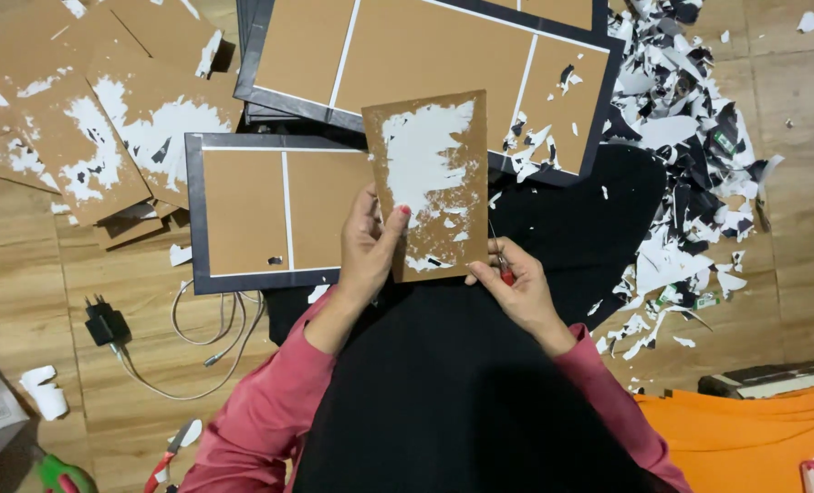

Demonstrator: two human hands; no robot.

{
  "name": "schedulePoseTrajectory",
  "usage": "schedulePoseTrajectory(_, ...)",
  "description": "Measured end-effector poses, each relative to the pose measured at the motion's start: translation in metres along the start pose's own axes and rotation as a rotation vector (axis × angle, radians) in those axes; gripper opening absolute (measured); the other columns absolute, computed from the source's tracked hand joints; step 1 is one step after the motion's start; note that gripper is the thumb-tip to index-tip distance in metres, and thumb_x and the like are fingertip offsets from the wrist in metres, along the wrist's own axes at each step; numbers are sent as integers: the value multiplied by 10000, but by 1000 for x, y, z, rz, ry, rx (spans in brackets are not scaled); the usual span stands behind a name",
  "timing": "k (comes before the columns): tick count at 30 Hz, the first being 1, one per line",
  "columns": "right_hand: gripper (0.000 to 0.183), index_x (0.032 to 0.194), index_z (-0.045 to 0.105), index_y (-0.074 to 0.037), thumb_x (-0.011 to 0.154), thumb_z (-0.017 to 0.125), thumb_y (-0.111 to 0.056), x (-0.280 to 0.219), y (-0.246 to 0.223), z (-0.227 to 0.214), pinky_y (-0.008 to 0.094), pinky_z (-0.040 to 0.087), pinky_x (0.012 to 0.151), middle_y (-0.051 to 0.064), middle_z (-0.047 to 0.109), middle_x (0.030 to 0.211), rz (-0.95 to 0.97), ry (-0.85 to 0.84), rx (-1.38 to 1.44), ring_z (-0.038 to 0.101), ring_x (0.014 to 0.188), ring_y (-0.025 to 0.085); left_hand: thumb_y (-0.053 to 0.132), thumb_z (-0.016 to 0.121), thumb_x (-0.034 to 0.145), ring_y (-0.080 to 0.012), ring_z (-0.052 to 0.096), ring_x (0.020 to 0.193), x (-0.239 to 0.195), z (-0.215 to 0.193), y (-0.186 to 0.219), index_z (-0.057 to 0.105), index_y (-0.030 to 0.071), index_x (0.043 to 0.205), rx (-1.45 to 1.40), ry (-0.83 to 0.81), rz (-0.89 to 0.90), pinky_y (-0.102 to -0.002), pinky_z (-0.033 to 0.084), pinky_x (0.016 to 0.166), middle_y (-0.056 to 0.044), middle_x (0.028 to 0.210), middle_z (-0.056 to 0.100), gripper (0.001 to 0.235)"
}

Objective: Trimming and cleaning cardboard sheets using a utility knife and a stapler

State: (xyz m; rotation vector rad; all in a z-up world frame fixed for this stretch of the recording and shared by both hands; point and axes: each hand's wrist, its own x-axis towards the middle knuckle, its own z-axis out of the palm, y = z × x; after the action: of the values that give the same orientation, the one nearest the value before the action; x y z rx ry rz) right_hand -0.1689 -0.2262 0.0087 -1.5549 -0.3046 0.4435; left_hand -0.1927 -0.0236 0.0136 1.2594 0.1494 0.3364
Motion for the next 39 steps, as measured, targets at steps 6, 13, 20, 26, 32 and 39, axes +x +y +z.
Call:
schedulePoseTrajectory(6,403,1228,374,9,939,346,-271,-10,-20,-6,134,295,340,107,484,671,-98,103,23,372,382,49,128,530,914,-239,446,1174,0,-14,20,384,-6,1308,276,-37,127,-416,343,1006,-196,1233,513,441)
schedulePoseTrajectory(13,400,1279,281,10,966,278,-239,-1,-27,-25,140,295,323,108,462,667,-160,182,-28,392,345,78,275,465,916,-451,568,913,22,-12,81,486,164,1264,896,-224,74,-535,455,762,-199,994,632,366)
schedulePoseTrajectory(20,365,1220,393,22,960,274,-205,8,-22,-35,147,281,293,104,475,589,-48,78,-23,390,312,85,382,498,891,-237,625,537,81,-5,48,646,276,898,1298,-478,663,-304,482,510,-21,569,618,182)
schedulePoseTrajectory(26,250,1101,449,26,899,436,-121,16,12,-12,147,262,267,110,483,591,140,32,226,363,298,64,436,489,870,-146,610,503,141,15,8,545,267,726,1428,-813,1147,-278,475,588,39,517,587,229)
schedulePoseTrajectory(32,303,1168,456,-53,876,502,-120,38,-32,12,141,228,334,44,541,651,291,-15,79,316,384,22,98,553,952,-276,259,1092,179,47,11,346,125,1224,1607,-830,839,-519,189,987,-113,1165,303,343)
schedulePoseTrajectory(39,400,1260,395,-64,912,317,-244,40,-31,1,242,353,588,4,496,672,278,-54,-202,417,577,91,479,503,915,-395,152,1297,163,3,-23,330,82,1375,1727,-132,176,-660,89,992,-209,1411,195,633)
